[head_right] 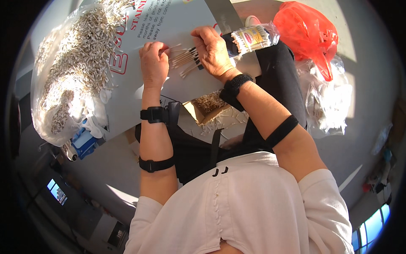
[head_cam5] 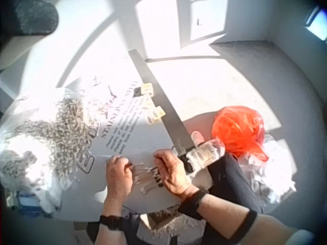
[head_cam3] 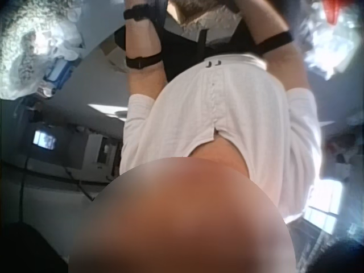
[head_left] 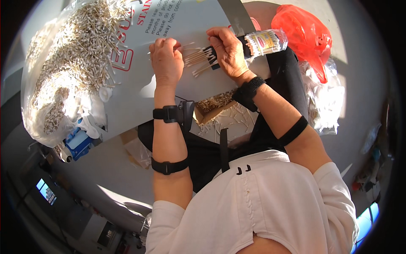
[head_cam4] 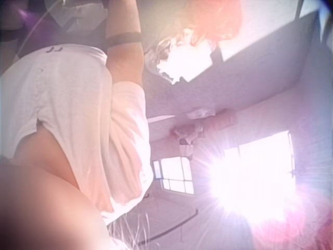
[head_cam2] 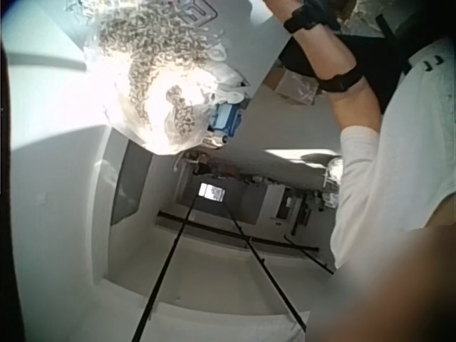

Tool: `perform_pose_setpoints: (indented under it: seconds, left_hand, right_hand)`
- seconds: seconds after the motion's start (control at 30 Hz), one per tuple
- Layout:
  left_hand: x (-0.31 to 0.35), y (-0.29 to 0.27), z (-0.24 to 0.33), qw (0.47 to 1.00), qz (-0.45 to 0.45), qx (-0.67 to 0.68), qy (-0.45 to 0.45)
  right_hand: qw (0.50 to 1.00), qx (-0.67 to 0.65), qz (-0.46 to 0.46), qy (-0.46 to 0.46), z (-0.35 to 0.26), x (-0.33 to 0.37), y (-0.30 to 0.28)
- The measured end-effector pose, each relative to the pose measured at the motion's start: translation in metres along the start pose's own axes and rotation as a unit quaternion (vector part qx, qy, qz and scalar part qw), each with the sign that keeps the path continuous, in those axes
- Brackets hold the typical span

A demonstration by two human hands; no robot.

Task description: Packing individual cotton swabs into small plastic bags.

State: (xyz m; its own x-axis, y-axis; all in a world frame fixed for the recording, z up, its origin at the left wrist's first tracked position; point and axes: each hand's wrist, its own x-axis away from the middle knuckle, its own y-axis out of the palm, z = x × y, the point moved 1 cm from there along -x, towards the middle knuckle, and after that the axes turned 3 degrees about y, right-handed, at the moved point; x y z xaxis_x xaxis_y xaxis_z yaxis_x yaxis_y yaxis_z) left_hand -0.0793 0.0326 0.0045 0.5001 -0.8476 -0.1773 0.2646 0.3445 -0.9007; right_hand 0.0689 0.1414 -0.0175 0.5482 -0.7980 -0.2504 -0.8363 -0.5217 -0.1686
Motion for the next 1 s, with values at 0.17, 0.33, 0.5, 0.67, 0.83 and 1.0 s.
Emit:
perform_pose_setpoints:
  seconds: [0.17, 0.33, 0.5, 0.67, 0.83, 1.0]
  left_hand:
    - [0.029, 0.007, 0.023, 0.999, -0.002, 0.045, -0.025]
    - [0.045, 0.009, 0.027, 0.968, 0.175, 0.16, -0.077]
    - [0.047, 0.023, 0.045, 0.929, 0.172, 0.319, -0.081]
    - [0.055, 0.026, 0.059, 0.892, 0.196, 0.391, -0.117]
    - [0.06, 0.001, 0.046, 0.98, 0.127, 0.148, 0.023]
    - [0.063, 0.0, 0.045, 0.996, 0.049, 0.043, 0.06]
  right_hand:
    - [0.994, -0.103, 0.028, 0.023, 0.001, 0.001, 0.001]
    - [0.99, -0.13, 0.018, 0.055, -0.02, 0.024, 0.011]
    - [0.996, -0.085, 0.022, 0.027, -0.023, 0.037, 0.015]
    - [0.986, -0.15, 0.021, 0.074, -0.02, 0.024, 0.022]
    - [0.974, -0.187, 0.048, 0.116, -0.007, 0.015, -0.008]
    - [0.976, -0.181, 0.031, 0.114, -0.005, 0.022, -0.017]
